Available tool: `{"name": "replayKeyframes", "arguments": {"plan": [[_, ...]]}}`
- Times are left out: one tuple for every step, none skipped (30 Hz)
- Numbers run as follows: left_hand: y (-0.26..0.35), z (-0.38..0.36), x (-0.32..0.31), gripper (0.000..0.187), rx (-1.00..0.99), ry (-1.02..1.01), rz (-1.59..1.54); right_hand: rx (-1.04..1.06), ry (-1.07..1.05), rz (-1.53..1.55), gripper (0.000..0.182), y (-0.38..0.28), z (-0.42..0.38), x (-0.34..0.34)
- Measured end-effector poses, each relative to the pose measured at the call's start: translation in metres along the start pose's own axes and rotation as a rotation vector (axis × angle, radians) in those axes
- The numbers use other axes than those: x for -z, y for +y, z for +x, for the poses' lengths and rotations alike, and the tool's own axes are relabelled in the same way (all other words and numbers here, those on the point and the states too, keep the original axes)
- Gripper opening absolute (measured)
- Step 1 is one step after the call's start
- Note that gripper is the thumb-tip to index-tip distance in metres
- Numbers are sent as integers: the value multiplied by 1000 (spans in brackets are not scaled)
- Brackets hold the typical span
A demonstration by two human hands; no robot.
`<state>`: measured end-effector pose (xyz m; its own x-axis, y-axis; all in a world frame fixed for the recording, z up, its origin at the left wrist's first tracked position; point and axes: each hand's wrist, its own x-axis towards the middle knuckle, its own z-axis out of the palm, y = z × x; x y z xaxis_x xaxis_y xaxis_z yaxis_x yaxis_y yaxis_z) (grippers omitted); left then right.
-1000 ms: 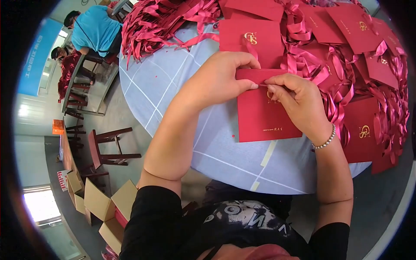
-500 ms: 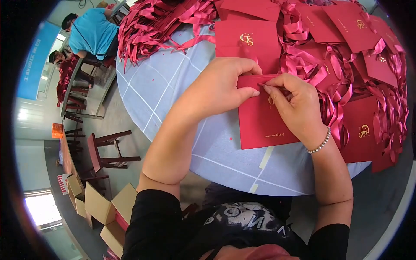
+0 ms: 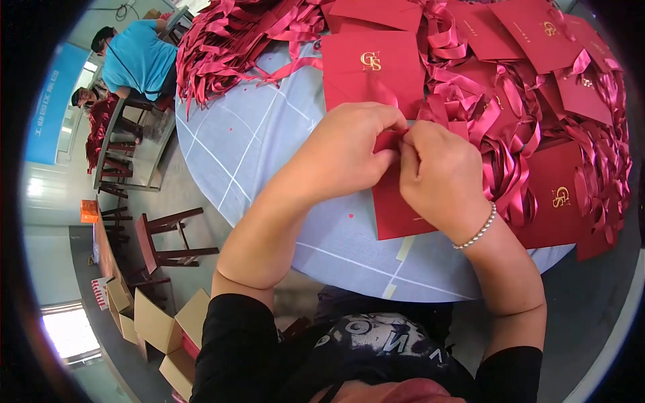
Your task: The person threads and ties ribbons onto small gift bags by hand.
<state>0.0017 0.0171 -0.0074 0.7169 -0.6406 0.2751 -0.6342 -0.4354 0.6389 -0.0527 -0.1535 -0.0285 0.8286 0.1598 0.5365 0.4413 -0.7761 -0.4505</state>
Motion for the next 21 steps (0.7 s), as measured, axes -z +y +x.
{"name": "replayKeyframes", "arguments": {"plan": [[2, 0, -1, 34, 20, -5, 0, 34, 13, -61, 7, -2, -1, -1], [1, -1, -2, 34, 27, -8, -17, 49, -5, -77, 9, -1, -3, 0], [-2, -1, -2, 34, 30, -3, -32, 47, -13, -36, 9, 0, -5, -1], [-5, 0, -2, 34, 24, 10, -45, 54, -16, -1, 9, 1, -5, 0], [-8, 1, -1, 34, 41, 4, -34, 66, -15, 30, 8, 1, -3, 3], [-10, 0, -1, 34, 53, -1, -24, 24, -90, 73, 9, 0, -3, 10], [-11, 0, 0, 34, 68, -8, -16, 48, -109, 127, 8, 1, -3, 13], [-10, -1, 1, 32, 81, 7, -63, 60, -152, 103, 8, 1, -3, 18], [-9, -1, 1, 32, 75, -14, -91, 72, -195, 79, 8, 2, -1, 23], [-8, -1, 3, 32, 69, -36, -114, 108, -152, 48, 8, 3, 0, 25], [-5, -1, 5, 32, 64, -60, -136, 143, -109, 20, 8, 4, 0, 25], [-2, -1, 7, 35, 46, -69, -125, 176, -68, -5, 8, 4, 1, 25], [1, -1, 8, 36, 15, -63, -106, 163, -58, -12, 10, 4, 3, 26], [3, -1, 9, 37, -12, -57, -88, 149, -49, -17, 11, 4, 4, 26], [4, -2, 10, 38, -38, -51, -69, 134, -41, -21, 13, 3, 6, 27], [4, -1, 11, 40, -58, -56, -38, 145, -33, -36, 15, 3, 9, 30], [4, -2, 10, 39, -53, -43, -67, 156, -23, -51, 16, 3, 12, 36], [3, -2, 9, 38, -48, -29, -95, 168, -15, -66, 18, 4, 16, 41], [3, -2, 8, 37, -41, -16, -124, 145, -62, -3, 19, 5, 18, 47], [5, -2, 10, 35, -28, -36, -127, 120, -111, 60, 19, 6, 19, 54], [9, -2, 12, 33, -13, -55, -130, 95, -161, 124, 20, 8, 20, 58]]}}
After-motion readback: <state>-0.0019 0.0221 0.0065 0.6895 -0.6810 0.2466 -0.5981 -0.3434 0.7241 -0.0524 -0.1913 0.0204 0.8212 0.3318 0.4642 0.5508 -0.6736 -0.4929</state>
